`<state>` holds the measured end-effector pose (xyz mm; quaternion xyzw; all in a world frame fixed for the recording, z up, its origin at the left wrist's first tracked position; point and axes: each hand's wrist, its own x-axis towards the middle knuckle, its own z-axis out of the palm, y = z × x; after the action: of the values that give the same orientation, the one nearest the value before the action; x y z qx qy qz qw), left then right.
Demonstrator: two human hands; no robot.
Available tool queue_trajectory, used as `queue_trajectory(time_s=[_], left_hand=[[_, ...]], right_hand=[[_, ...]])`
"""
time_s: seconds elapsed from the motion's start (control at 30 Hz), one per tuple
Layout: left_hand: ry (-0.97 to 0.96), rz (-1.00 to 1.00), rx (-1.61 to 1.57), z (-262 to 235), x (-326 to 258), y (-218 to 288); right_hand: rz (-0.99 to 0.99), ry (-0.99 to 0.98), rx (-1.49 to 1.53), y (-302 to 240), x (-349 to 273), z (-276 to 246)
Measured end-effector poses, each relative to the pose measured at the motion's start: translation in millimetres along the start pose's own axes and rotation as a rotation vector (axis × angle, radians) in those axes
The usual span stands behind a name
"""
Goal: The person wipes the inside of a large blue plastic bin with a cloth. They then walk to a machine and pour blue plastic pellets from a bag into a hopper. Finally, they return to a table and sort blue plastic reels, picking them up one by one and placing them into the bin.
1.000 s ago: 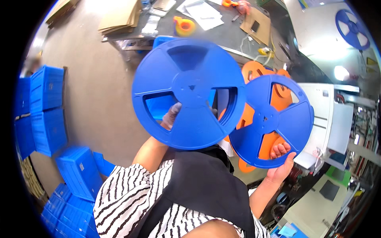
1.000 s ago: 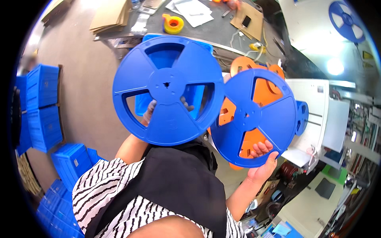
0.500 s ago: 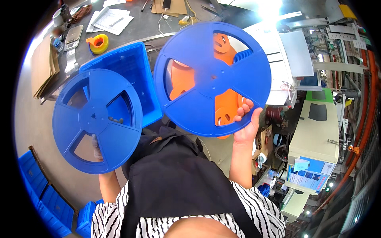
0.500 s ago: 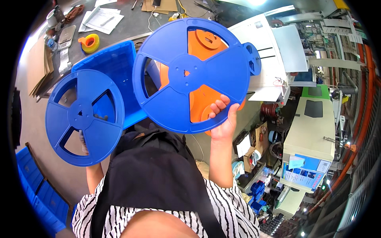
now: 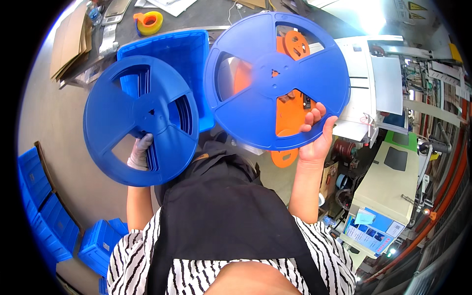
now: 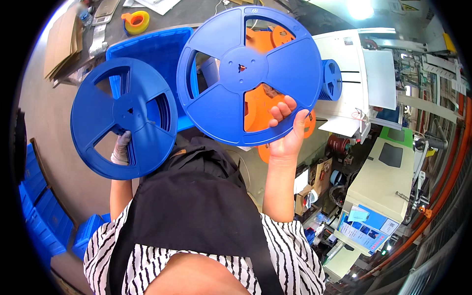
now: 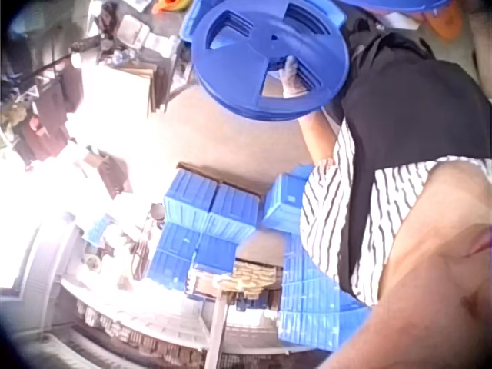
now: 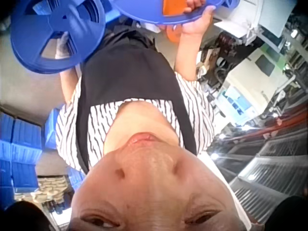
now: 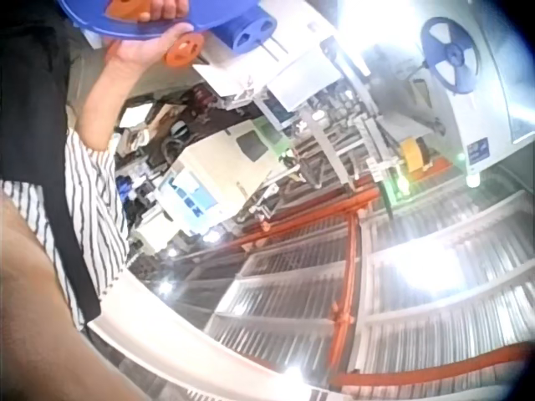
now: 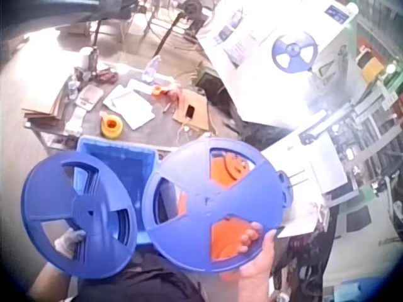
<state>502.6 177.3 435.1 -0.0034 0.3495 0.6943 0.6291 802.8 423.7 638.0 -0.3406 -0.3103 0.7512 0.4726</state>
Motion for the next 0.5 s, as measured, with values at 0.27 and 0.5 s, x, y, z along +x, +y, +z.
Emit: queue_trajectory(time_s=[0.27, 0.5], left_hand=[[0.037, -0.079, -0.008, 24, 12, 8], [-0.147, -0.011, -0.107, 116, 39, 9]], right_hand=[[0.03, -0.166, -0.227, 15, -8, 20], [0.029, -0.7, -1.207, 94, -19, 155]])
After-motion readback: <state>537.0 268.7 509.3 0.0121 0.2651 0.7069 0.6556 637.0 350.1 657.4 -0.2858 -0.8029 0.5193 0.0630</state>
